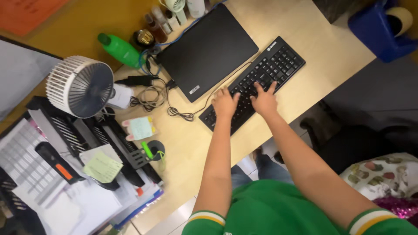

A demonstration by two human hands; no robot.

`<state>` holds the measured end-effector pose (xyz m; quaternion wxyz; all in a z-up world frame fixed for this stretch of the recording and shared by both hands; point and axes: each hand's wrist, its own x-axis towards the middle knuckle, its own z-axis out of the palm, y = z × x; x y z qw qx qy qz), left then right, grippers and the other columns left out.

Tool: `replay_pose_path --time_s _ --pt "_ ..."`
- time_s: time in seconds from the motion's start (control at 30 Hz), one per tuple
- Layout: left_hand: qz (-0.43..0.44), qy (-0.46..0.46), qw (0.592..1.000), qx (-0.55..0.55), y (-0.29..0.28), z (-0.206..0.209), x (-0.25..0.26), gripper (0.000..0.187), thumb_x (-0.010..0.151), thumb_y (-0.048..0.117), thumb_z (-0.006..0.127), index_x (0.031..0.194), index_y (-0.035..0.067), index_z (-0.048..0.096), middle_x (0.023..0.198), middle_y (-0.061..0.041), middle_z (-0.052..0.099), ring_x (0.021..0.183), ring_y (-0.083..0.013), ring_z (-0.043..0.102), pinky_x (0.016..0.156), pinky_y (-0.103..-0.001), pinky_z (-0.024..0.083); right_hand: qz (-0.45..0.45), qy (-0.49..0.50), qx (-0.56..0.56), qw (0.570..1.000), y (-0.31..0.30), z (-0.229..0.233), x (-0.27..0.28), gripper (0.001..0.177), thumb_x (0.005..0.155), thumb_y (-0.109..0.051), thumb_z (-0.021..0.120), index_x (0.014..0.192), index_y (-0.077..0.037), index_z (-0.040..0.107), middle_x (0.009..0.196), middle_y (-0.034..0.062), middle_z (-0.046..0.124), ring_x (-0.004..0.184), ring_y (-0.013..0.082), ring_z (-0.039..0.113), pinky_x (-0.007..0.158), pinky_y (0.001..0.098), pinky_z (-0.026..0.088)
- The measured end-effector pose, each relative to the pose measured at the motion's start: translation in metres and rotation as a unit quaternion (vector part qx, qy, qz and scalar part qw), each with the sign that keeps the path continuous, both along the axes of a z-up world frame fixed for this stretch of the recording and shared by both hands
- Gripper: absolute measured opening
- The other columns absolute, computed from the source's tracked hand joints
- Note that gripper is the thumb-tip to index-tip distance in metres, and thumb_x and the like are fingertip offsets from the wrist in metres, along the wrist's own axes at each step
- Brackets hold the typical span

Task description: The person untangles and arranges cables on a desk, moves a small fan and a white board, and then positions and types on a keyboard.

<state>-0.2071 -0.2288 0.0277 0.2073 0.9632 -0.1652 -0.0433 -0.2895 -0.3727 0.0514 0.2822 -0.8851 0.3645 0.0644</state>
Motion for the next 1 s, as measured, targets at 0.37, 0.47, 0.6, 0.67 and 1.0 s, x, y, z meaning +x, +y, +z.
replay_pose_path --time_s 0.37,0.47,0.6,0.67,1.0 --pt "0.139 -0.049 0.989 0.029 0.015 -0.016 0.006 0.036 0.097 0.042 0.056 0.1 0.013 0.077 0.113 -0.008 0.072 0.114 -0.0326 0.062 0.093 -0.061 0.041 0.097 0.007 0.03 0.995 0.023 -0.054 0.005 0.099 0.083 -0.046 0.084 0.162 -0.026 0.028 0.15 0.0507 -0.006 0.141 0.0618 0.033 0.106 0.0532 0.042" --pt "0.134 -0.086 0.986 0.038 0.018 -0.016 0.016 0.031 0.097 0.036 0.056 0.102 0.014 0.078 0.108 -0.007 0.072 0.11 -0.0338 0.062 0.093 -0.059 0.041 0.086 0.023 0.106 0.99 0.03 -0.041 0.013 0.109 0.081 -0.044 0.08 0.166 -0.021 0.016 0.156 0.0484 -0.013 0.133 0.0608 0.046 0.112 0.0471 0.044" --pt "0.119 -0.061 0.991 0.025 0.019 -0.014 0.029 0.028 0.098 0.033 0.056 0.101 0.015 0.078 0.106 -0.006 0.072 0.11 -0.0321 0.062 0.095 -0.058 0.041 0.078 0.044 0.133 0.987 0.048 -0.025 0.021 0.114 0.08 -0.046 0.08 0.165 -0.015 0.011 0.154 0.0506 -0.02 0.127 0.0616 0.051 0.112 0.0433 0.045" --pt "0.114 -0.036 0.993 0.016 0.02 -0.017 0.03 0.028 0.099 0.033 0.056 0.103 0.014 0.077 0.107 -0.007 0.072 0.111 -0.0315 0.062 0.095 -0.058 0.041 0.081 0.05 0.135 0.986 0.053 -0.023 0.023 0.118 0.079 -0.047 0.082 0.164 -0.012 0.008 0.152 0.0511 -0.022 0.126 0.0623 0.051 0.112 0.0433 0.044" --pt "0.13 0.042 0.991 0.015 0.02 0.037 0.014 0.033 0.094 0.031 0.061 0.115 0.006 0.071 0.139 -0.013 0.051 0.126 -0.039 0.05 0.104 -0.085 0.017 0.067 0.071 0.119 0.988 0.06 -0.034 0.031 0.113 0.084 -0.046 0.075 0.165 -0.012 0.004 0.147 0.0572 -0.022 0.116 0.064 0.058 0.107 0.0453 0.05"
